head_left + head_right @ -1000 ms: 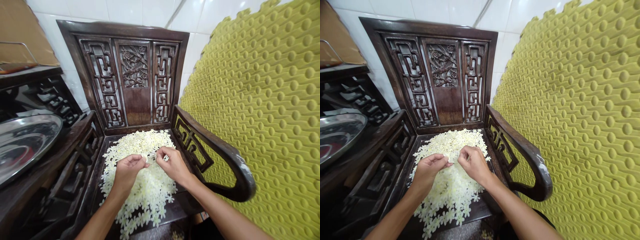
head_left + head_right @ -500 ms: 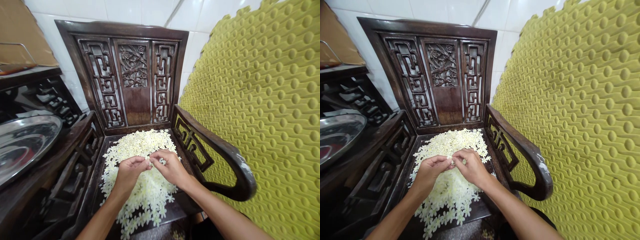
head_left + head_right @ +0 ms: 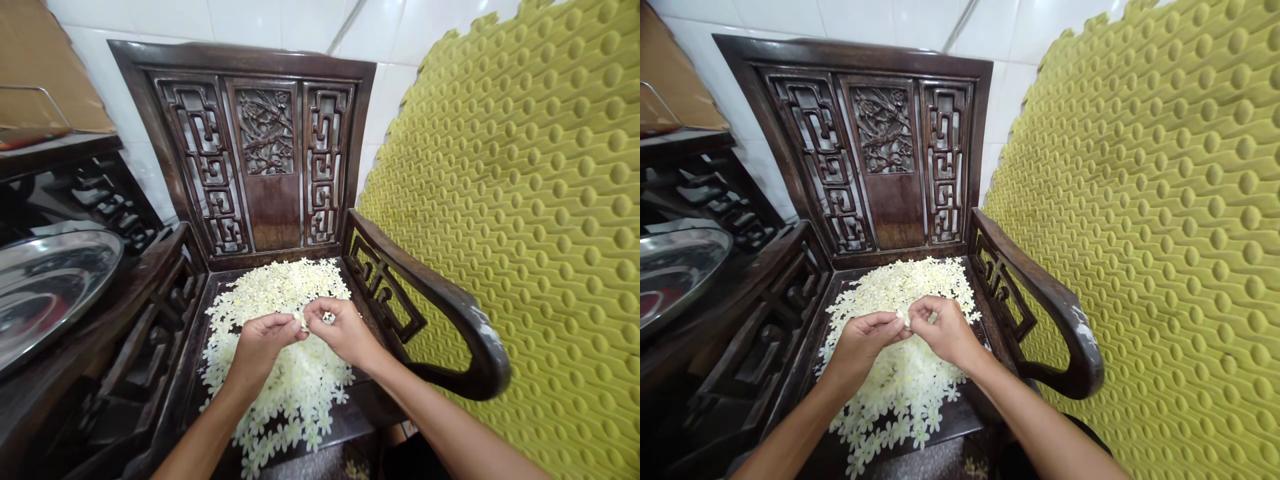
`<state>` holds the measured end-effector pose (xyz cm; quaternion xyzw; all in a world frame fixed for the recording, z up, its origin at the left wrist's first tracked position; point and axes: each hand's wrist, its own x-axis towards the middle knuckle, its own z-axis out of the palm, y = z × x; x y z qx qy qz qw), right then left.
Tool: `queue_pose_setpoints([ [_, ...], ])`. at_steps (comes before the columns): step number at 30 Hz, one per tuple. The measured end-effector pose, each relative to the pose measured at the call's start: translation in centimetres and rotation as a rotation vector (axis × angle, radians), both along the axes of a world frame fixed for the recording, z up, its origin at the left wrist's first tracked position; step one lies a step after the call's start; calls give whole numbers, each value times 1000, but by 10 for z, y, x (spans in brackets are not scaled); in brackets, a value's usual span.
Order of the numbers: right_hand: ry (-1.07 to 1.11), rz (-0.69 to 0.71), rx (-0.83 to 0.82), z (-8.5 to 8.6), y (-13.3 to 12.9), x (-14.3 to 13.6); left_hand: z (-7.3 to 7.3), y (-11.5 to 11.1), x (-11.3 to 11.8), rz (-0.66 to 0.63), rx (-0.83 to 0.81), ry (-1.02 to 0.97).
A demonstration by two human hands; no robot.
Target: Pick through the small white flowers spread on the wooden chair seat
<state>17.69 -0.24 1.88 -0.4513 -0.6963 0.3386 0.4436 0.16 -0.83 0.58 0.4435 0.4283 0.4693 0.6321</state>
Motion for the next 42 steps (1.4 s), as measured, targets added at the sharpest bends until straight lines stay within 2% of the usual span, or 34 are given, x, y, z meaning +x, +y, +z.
queue_pose_setpoints([
  [7,87,29,-111,2,2,-1,0,0,-1,4,14,14],
  [17,103,-2,-108,0,2,-2,5,-1,2,8,17,36],
  [30,152,40,-187,-4,6,-2,0,1,-1,7,-25,-18],
  [35,32,26,-95,-2,2,-2,-1,2,2,46,-33,-18],
  [42,-335,-56,212,-2,-3,-3,-1,2,2,83,-35,30],
])
